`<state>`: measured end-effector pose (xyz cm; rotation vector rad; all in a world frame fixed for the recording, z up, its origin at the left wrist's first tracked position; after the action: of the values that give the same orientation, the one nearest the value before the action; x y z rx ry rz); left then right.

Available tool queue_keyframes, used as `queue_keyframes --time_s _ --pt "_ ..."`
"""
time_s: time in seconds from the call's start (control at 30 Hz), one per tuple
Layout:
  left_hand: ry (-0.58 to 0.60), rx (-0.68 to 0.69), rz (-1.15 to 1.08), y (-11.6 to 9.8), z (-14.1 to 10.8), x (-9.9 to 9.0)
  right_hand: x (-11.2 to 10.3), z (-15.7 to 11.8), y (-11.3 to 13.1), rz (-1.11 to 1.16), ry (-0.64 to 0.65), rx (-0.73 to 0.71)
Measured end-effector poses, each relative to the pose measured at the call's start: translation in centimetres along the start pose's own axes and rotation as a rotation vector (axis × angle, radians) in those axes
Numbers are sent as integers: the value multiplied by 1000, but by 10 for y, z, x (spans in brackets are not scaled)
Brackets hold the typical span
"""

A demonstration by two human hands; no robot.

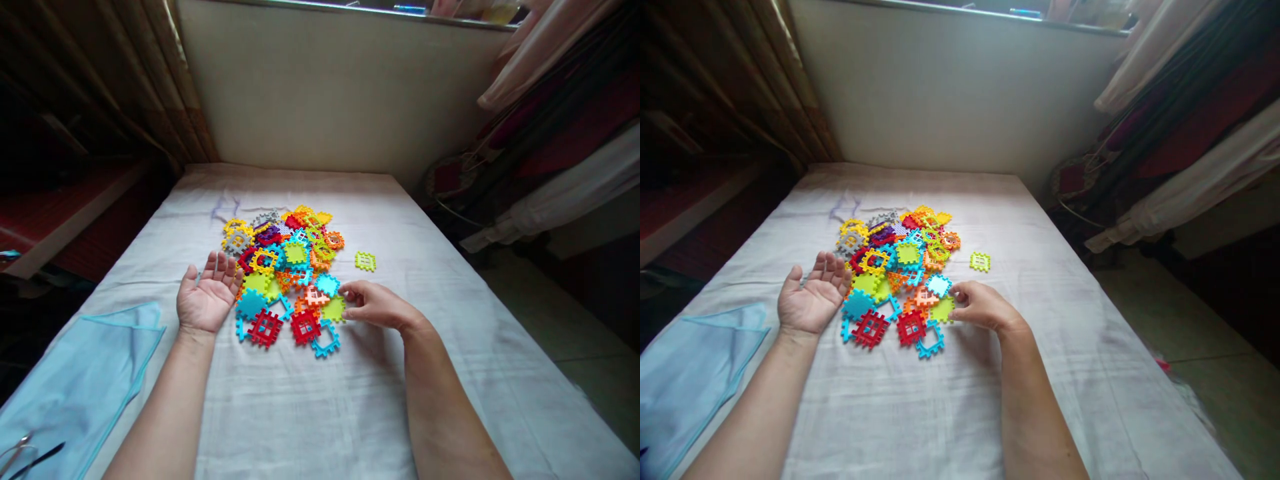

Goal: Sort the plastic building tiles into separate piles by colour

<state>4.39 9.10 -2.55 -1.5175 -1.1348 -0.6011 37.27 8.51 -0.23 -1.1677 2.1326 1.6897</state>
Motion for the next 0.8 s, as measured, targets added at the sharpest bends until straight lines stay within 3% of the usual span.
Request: queue_keyframes --time_s 0.17,0.33,0.43,0.57,0.7,0.8 --pt "-4 0 -4 1 -3 4 0 0 13 -293 -159 48" --pt "-12 29 88 -5 -4 9 4 4 13 -329 -189 87" --pt "-34 276 360 -31 -4 6 5 5 10 -292 -153 90" --pt "-188 708 747 -69 -20 3 4 0 6 -312 -84 94" --pt "-239 883 1048 -78 -27 8 3 -10 14 -420 -105 119" --pt "-283 908 1422 -75 -20 11 8 -15 25 -515 -77 129"
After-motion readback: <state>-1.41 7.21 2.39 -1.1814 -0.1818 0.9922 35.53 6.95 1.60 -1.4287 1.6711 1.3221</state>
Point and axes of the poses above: each hand's wrist, its own z-axis towards the middle knuckle, its own x-axis out of the palm, y = z × x, the point moved 9 cm from there along z, towards the middle knuckle, and after that the axes turned 3 degrees about x, right-handed, at the moved point
